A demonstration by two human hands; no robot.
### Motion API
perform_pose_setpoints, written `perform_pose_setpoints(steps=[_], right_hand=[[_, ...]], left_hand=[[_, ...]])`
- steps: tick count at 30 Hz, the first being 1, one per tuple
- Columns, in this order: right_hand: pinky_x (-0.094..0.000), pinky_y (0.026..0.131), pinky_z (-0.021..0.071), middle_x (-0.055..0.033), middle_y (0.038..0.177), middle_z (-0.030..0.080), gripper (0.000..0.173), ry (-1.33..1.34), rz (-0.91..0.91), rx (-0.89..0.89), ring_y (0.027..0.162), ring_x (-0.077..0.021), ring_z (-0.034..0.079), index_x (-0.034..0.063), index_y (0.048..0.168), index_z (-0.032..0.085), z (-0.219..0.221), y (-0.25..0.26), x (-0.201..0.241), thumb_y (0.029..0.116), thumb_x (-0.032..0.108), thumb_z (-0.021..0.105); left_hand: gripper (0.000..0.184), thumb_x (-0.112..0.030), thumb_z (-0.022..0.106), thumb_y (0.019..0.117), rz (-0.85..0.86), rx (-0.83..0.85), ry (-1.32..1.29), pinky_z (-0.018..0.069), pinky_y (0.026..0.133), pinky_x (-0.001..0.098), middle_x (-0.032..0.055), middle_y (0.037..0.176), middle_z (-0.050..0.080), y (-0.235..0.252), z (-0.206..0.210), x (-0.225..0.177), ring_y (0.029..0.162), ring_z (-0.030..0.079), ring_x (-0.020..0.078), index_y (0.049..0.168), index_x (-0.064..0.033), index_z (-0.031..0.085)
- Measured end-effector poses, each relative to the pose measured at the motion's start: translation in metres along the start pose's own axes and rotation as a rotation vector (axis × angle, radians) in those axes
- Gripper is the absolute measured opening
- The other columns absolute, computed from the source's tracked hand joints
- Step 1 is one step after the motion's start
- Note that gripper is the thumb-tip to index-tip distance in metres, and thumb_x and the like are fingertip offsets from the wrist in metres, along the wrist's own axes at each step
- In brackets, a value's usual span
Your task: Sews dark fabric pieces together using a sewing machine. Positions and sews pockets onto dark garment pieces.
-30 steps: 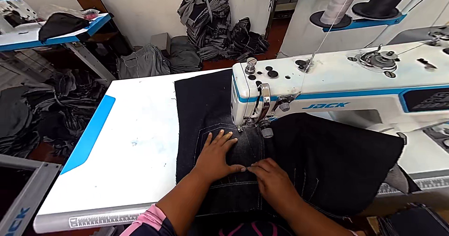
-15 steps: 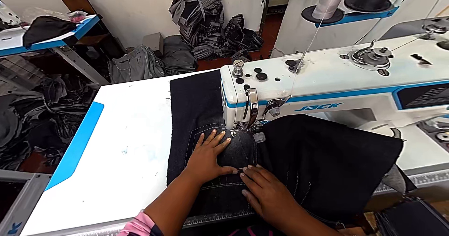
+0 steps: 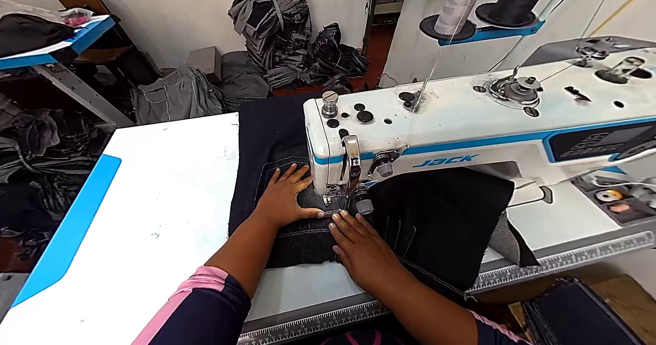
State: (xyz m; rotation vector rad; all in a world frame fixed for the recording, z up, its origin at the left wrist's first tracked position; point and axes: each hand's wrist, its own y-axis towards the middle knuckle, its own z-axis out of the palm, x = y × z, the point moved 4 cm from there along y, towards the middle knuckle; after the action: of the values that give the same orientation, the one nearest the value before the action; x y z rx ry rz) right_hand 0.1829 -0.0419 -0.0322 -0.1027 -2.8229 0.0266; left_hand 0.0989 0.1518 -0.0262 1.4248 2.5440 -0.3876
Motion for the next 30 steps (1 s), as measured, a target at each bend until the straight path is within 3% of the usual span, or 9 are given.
perform_pose_setpoints(steps=[5,13,18,21,23,25,26,28,30], right_hand=[[-0.0531,0.122,0.0301,-0.0118,0.158,0.048,0.049,-0.046,0.006,-0.102,0.147,-0.0315,0.044,0.0032,0.148,0.053,0.005,0.001,0.0,0.1092,0.028,0.036],[-0.0634,0.111,0.0404,-0.0145,0.147,0.059,0.044,-0.148,-0.054,-0.31,0.136,-0.0373,0.056,0.0014,0.135,0.065,0.011,-0.008,0.004,0.1027,0.025,0.047],[-0.0651,0.115,0.033,-0.0176,0.151,0.054,0.043,-0.042,-0.048,-0.206,0.142,-0.0396,0.049,-0.0018,0.139,0.061,0.009,-0.025,0.015,0.1026,0.02,0.052],[-0.0632,0.117,0.0327,-0.0214,0.147,0.057,0.038,0.175,-0.13,-0.226,0.141,-0.0432,0.049,-0.004,0.133,0.065,-0.001,-0.038,0.024,0.0979,0.009,0.058],[-0.0575,0.116,0.0384,-0.024,0.14,0.061,0.033,0.438,-0.218,-0.257,0.137,-0.0448,0.053,-0.0055,0.127,0.069,-0.008,-0.047,0.033,0.096,0.005,0.061],[-0.0545,0.114,0.0427,-0.0264,0.135,0.064,0.033,0.634,-0.318,-0.254,0.133,-0.0461,0.056,-0.0072,0.123,0.07,-0.007,-0.049,0.043,0.0936,0.008,0.067],[-0.0557,0.114,0.0418,-0.0265,0.136,0.063,0.038,0.644,-0.364,-0.217,0.133,-0.0468,0.055,-0.0067,0.124,0.07,-0.004,-0.049,0.049,0.0916,0.013,0.071],[-0.0638,0.116,0.0341,-0.0229,0.147,0.056,0.053,0.459,-0.421,-0.037,0.141,-0.0477,0.047,-0.0017,0.135,0.064,0.007,-0.049,0.06,0.0907,0.025,0.076],[-0.0688,0.112,0.0353,-0.0174,0.147,0.058,0.043,0.221,-0.471,0.003,0.14,-0.0459,0.048,0.0031,0.136,0.065,0.017,-0.053,0.064,0.0963,0.02,0.068]], left_hand=[[0.093,-0.071,0.071,0.0807,-0.008,-0.035,0.017,0.0074,0.126,0.0602,0.0073,0.166,0.036,0.016,-0.009,0.007,0.158,0.021,0.03,0.151,-0.0148,0.052],[0.101,-0.078,0.068,0.0781,-0.101,0.045,0.013,0.0002,0.127,0.0543,0.0009,0.169,0.028,0.025,-0.014,0.009,0.16,0.011,0.0231,0.159,-0.0239,0.041],[0.099,-0.08,0.062,0.0814,-0.186,0.066,0.011,-0.0012,0.126,0.0582,-0.0006,0.171,0.023,0.022,-0.012,0.011,0.16,0.007,0.0244,0.16,-0.0256,0.037],[0.096,-0.079,0.048,0.0909,-0.339,0.072,0.018,-0.0019,0.123,0.0671,0.007,0.173,0.011,-0.002,-0.009,-0.004,0.16,0.0,0.0352,0.165,-0.021,0.025],[0.098,-0.076,0.041,0.0956,-0.492,0.101,0.029,0.0054,0.119,0.0746,0.0172,0.173,0.003,-0.029,-0.005,-0.028,0.157,0.001,0.0474,0.166,-0.014,0.013],[0.103,-0.074,0.04,0.097,-0.63,0.229,0.086,0.0265,0.112,0.0754,0.0286,0.169,0.005,-0.052,-0.008,-0.053,0.152,0.016,0.0568,0.165,-0.0043,0.008],[0.101,-0.072,0.04,0.099,-0.638,0.295,0.143,0.0391,0.108,0.0691,0.034,0.165,0.016,-0.058,-0.013,-0.062,0.145,0.032,0.0572,0.162,0.0025,0.014],[0.08,-0.06,0.045,0.1036,-0.503,0.292,0.197,0.0447,0.107,0.0604,0.031,0.151,0.045,-0.058,-0.03,-0.063,0.134,0.052,0.0464,0.148,0.0078,0.044],[0.069,-0.056,0.053,0.1015,-0.243,0.22,0.248,0.0279,0.115,0.0676,0.0182,0.155,0.047,-0.052,-0.034,-0.037,0.146,0.04,0.0396,0.149,-0.0059,0.049]])
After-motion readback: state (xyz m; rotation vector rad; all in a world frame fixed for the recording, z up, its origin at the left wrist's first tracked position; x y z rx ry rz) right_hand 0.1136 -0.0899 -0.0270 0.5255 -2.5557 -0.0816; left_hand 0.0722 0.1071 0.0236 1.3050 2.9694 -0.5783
